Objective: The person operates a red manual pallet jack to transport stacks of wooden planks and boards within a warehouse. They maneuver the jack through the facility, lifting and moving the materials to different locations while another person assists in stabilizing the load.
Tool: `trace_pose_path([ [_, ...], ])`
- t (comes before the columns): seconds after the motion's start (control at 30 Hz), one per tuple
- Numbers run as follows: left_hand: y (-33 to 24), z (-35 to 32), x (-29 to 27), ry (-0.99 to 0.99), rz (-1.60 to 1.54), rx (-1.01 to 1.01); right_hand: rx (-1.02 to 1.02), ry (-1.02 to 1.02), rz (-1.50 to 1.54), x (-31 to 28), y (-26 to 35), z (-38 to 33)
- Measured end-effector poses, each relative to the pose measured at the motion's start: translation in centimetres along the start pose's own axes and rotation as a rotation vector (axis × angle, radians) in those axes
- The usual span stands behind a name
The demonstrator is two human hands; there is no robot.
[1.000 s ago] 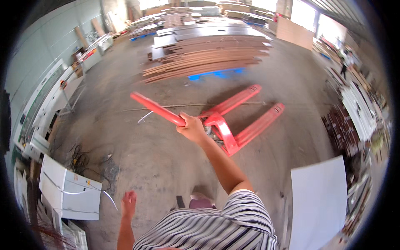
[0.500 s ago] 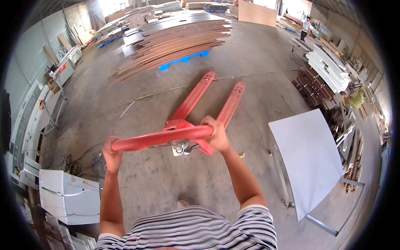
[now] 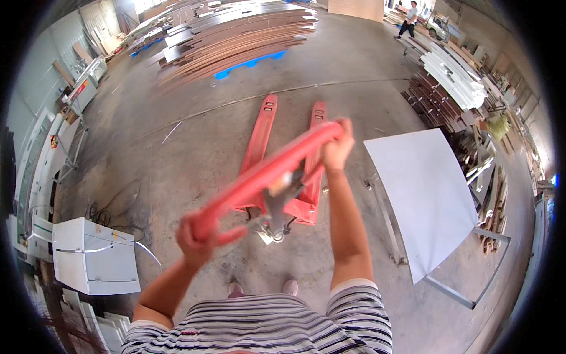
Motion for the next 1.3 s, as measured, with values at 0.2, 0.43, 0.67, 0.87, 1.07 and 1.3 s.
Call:
trace_pose_path([
  [0.2, -8.4, -2.9, 2.2, 0.438, -0.244, 0.304, 0.280, -0.155, -0.031, -16.5, 3.0, -8.7],
  [0.43, -7.2, -4.8, -1.8, 0.505, -0.476, 0.501, 0.242, -0.360, -0.412, -26.5, 17.6, -25.1],
  [0.67, -3.6, -4.3, -5.1, 0.304, -0.354, 0.553, 0.169, -0.256, -0.238, -22.6, 30.9, -36.6],
  [0.87, -3.5, -6.8, -9.4, 0.250, -0.215, 0.576, 0.261, -0.347, -0.215, -21.0, 34.5, -42.1],
  [1.07, -0.1, -7.5, -7.3, 0.308, -0.176, 0.623, 0.163, -0.229, -0.189, -21.0, 34.0, -41.2],
  [1.3, -1.3, -1.5, -0.8, 0.049, -0.149, 0.436, 0.091, -0.195, -0.269, -22.4, 29.5, -35.9],
])
Point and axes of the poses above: each hand's wrist, its own z-axis towards the middle knuckle, its own x-axis out of the palm, y = z × x, the point moved 6 cm from there along z, towards the middle knuckle, and after that the axes turned 9 degrees about y, right-handed, at the moved point
